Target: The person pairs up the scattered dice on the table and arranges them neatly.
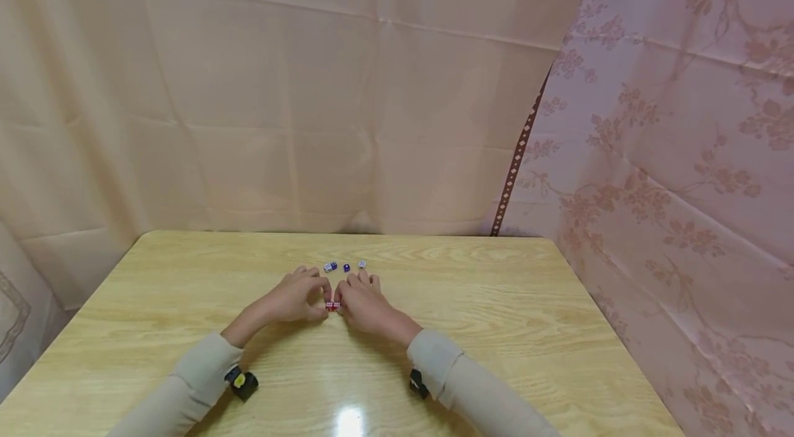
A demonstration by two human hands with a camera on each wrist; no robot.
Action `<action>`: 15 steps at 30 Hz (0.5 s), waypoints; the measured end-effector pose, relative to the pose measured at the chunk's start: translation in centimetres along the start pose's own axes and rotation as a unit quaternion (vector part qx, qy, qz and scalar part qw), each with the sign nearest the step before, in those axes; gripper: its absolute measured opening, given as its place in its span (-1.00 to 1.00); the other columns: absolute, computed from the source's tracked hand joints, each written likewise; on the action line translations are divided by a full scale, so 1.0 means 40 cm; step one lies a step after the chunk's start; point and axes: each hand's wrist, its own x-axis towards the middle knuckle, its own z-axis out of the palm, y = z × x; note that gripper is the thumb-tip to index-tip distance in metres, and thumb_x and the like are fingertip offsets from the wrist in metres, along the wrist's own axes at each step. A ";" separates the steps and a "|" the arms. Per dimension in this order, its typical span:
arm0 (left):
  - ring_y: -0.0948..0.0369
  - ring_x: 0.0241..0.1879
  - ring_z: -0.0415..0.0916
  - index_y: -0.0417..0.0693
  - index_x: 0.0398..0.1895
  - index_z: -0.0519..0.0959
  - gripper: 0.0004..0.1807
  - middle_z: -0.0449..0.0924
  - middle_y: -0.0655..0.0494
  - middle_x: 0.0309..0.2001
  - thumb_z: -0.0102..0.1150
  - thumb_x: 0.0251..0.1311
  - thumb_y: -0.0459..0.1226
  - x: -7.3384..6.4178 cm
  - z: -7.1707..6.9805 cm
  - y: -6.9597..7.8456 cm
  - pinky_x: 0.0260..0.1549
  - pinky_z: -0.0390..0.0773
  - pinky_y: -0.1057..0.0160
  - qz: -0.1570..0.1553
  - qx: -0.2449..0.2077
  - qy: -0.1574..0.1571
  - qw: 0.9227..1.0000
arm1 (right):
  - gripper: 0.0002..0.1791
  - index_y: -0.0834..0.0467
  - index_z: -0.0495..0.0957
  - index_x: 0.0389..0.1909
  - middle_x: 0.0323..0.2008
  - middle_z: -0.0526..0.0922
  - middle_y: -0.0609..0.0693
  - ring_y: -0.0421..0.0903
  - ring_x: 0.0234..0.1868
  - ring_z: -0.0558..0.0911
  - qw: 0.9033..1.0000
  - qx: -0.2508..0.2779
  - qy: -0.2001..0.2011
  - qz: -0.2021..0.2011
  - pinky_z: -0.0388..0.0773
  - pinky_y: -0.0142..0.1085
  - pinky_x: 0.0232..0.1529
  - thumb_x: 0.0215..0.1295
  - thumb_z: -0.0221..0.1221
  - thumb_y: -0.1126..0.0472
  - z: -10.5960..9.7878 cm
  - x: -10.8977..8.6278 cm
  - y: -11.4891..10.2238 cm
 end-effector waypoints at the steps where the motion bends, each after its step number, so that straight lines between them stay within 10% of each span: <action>1: 0.14 -0.17 0.24 0.07 -0.31 0.61 -0.79 0.46 0.09 -0.22 0.49 0.06 -0.19 -0.001 -0.003 -0.002 -0.17 0.23 0.09 0.001 -0.001 0.000 1.000 | -0.90 0.06 0.59 -0.17 -0.23 0.51 -0.09 -0.15 -0.19 0.26 1.000 0.001 -0.002 0.001 0.20 -0.12 0.05 0.36 0.29 0.20 0.000 0.000 -0.001; 15: 0.08 -0.20 0.31 -0.10 -0.13 0.64 -0.78 0.49 -0.07 -0.26 0.37 0.18 -0.25 0.047 -0.052 -0.026 -0.26 0.23 0.16 -0.011 -0.023 0.096 0.995 | -0.89 0.05 0.57 -0.16 -0.23 0.50 -0.08 -0.16 -0.21 0.22 1.000 -0.008 -0.013 0.011 0.20 -0.13 0.00 0.38 0.29 0.18 -0.005 0.004 -0.005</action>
